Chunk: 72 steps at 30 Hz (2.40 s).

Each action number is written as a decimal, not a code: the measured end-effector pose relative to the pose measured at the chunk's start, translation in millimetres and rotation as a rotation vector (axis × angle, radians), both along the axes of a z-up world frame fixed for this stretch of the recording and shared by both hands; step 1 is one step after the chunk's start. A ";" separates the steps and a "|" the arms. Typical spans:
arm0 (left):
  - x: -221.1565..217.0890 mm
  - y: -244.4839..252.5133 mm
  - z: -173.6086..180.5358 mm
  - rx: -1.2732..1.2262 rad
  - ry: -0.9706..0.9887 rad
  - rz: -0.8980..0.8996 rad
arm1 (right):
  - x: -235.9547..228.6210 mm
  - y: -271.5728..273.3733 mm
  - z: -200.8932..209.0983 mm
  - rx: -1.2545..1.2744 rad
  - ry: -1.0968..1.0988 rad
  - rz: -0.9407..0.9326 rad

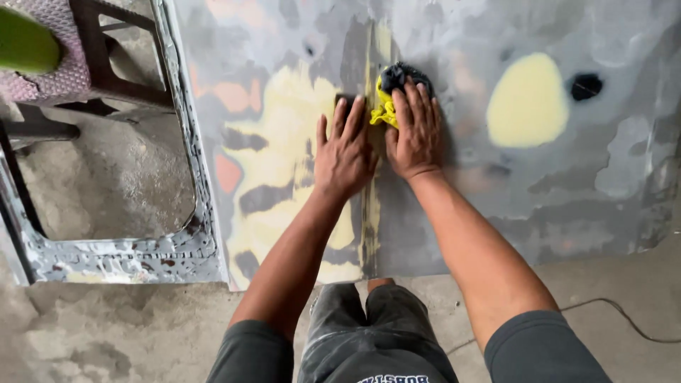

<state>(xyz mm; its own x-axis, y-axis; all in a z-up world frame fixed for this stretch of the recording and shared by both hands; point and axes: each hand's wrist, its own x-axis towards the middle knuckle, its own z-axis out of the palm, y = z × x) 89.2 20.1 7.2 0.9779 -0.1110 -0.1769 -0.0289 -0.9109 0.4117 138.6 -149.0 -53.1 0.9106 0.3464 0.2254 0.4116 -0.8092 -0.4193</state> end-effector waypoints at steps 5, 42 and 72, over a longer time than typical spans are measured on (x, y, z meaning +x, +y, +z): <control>-1.9 -1.8 -7.0 -0.011 -0.137 0.009 | 0.5 -0.4 0.8 0.008 0.024 0.018; -0.4 -6.6 -5.8 0.032 -0.062 0.025 | 1.2 -1.8 -0.3 -0.005 0.001 0.017; -75.5 -13.3 5.4 0.002 0.034 0.018 | 25.6 8.8 19.4 0.099 0.073 0.096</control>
<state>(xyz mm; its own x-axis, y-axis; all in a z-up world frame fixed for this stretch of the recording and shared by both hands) 13.7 6.9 12.6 0.9732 -0.0926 -0.2104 0.0018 -0.9121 0.4099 164.2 -140.2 -33.7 0.8897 0.4117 0.1973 0.4504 -0.7212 -0.5263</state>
